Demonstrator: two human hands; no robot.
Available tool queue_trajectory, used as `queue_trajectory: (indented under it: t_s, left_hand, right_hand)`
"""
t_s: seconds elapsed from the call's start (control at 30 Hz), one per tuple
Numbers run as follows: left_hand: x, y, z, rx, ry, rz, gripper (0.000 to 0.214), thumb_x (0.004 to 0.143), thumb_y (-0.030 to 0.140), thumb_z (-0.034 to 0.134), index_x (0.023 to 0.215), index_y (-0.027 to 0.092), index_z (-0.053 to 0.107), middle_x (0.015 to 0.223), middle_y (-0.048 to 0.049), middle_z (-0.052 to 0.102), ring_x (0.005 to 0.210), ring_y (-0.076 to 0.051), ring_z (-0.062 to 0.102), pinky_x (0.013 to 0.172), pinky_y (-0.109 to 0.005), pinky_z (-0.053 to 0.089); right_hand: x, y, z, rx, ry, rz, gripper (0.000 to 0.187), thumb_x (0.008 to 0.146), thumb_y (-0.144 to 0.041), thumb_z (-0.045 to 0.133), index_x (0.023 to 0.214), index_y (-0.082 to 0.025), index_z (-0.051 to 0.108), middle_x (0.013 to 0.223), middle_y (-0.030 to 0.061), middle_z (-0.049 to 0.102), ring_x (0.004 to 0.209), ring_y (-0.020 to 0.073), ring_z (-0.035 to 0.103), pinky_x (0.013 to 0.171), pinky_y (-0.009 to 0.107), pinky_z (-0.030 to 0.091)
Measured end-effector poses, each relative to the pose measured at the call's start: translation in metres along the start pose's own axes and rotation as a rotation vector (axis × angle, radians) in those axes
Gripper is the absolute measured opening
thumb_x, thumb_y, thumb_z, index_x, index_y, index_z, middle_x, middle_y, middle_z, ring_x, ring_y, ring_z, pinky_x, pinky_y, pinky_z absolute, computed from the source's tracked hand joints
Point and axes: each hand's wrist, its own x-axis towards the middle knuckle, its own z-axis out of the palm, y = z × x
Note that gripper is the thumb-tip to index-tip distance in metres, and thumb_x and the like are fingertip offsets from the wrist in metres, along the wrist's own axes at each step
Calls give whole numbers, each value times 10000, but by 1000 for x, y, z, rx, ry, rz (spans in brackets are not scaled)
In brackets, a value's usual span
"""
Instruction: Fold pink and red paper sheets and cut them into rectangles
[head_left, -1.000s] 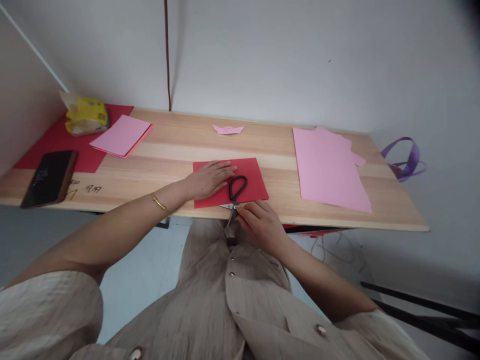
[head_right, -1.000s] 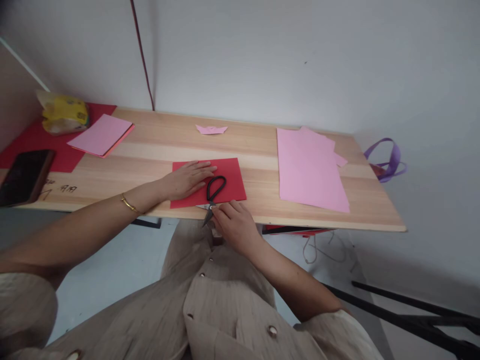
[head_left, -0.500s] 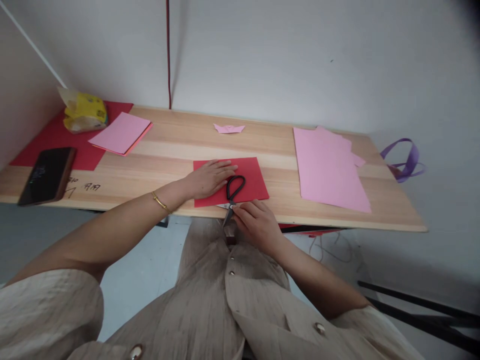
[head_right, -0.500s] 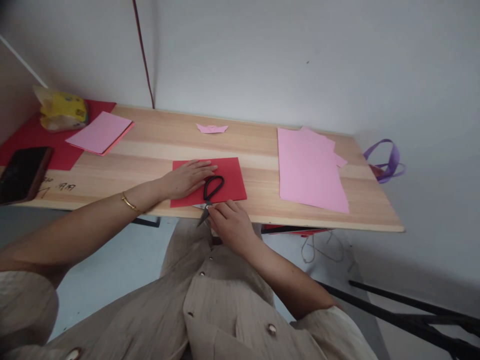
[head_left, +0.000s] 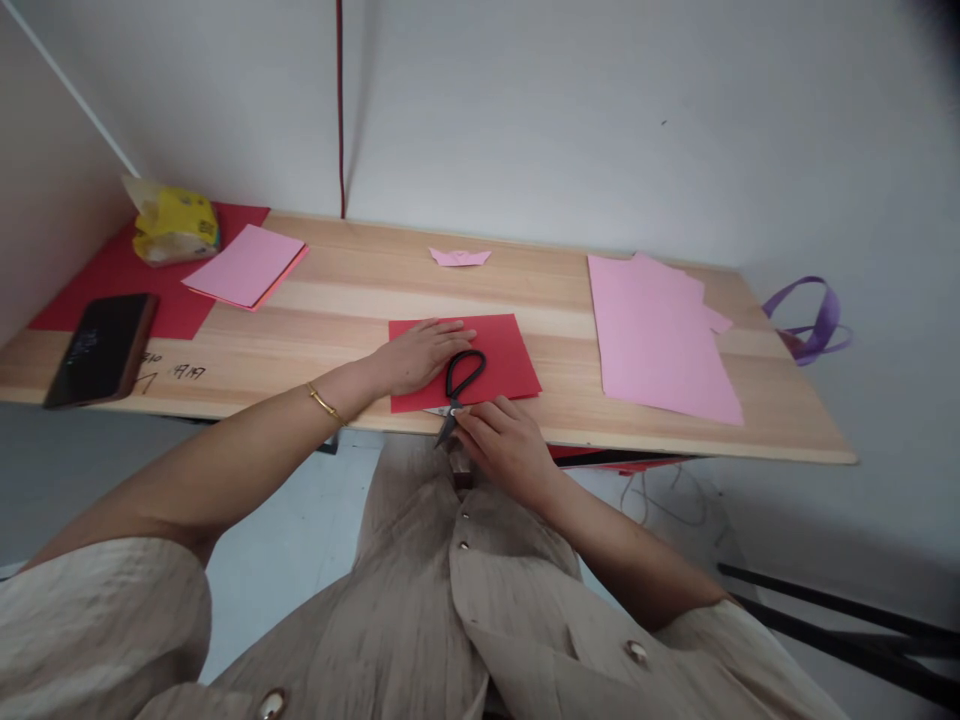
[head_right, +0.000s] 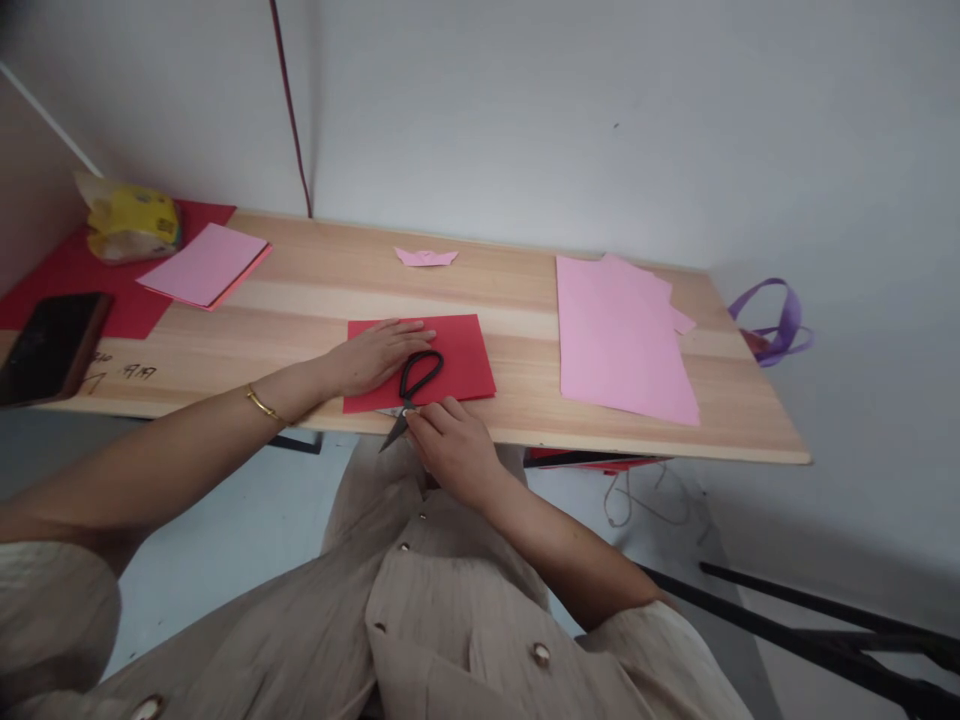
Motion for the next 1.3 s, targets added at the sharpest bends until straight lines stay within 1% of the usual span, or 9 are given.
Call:
queue_trajectory:
  t_s: [0.33,0.5,0.57,0.67,0.8,0.97,1.1,1.2,1.3]
  left_hand:
    - [-1,-1,2,31,24,-10,418,981,184,336,1339,186,554,1517,-99,435,1409,-212,382,1177,-445,253]
    - [-2,4,0,103,12,-44,425,978,170,333,1342,217,547,1522,-70,433,1419,-232,355,1167,-513,209]
    - [-2,4,0,115,6,-52,423,977,170,337,1339,219,548,1525,-62,429,1420,-234,349,1165,-514,205]
    - [-2,4,1,107,10,-59,422,978,172,337,1340,215,551,1524,-68,430,1420,-227,349,1169,-501,200]
    - [-2,4,1,84,17,-65,425,976,173,338,1338,211,556,1519,-75,436,1423,-230,347,1173,-500,195]
    - [-1,7,-3,38,7,-94,412,985,201,333,1319,227,573,1509,-76,451,1414,-227,365,1174,-509,194]
    - [-2,7,-5,37,5,-87,422,982,188,320,1327,222,560,1511,-74,449,1412,-219,367,1175,-509,184]
    - [-1,7,-5,60,12,-87,422,989,199,310,1333,201,555,1512,-83,445,1407,-229,376,1167,-509,200]
    - [1,8,-8,75,5,-143,431,994,335,379,1364,173,529,1508,-118,443,1409,-270,372,1158,-528,221]
  right_hand:
    - [8,-9,3,-13,-45,-4,246,978,-243,491,1097,-132,675,919,104,675,848,211,541,771,360,457]
    - [12,-14,5,-9,-35,5,233,981,-231,484,1063,-124,673,907,106,667,850,210,546,776,362,453]
    - [14,-17,8,-19,-35,10,230,981,-230,478,1031,-127,678,881,103,655,826,208,538,769,360,449]
    - [15,-19,11,-5,-39,11,227,982,-221,467,1011,-140,676,865,99,643,824,207,534,769,359,448]
    - [15,-20,11,36,-57,5,210,973,-208,480,1060,-142,661,895,103,641,870,210,547,791,364,455]
    - [20,-25,14,25,-43,13,226,975,-205,464,1038,-133,669,872,106,644,816,209,536,766,363,459]
    - [16,-28,9,84,-46,-44,204,951,-200,515,1071,-132,666,893,98,650,846,207,546,794,359,464]
    - [5,-15,-6,133,-17,-96,184,946,-213,531,1046,-152,673,887,77,654,853,193,553,805,337,473]
    - [-8,22,-29,57,74,-38,178,954,-223,518,1033,-192,674,939,79,666,883,197,570,807,343,477]
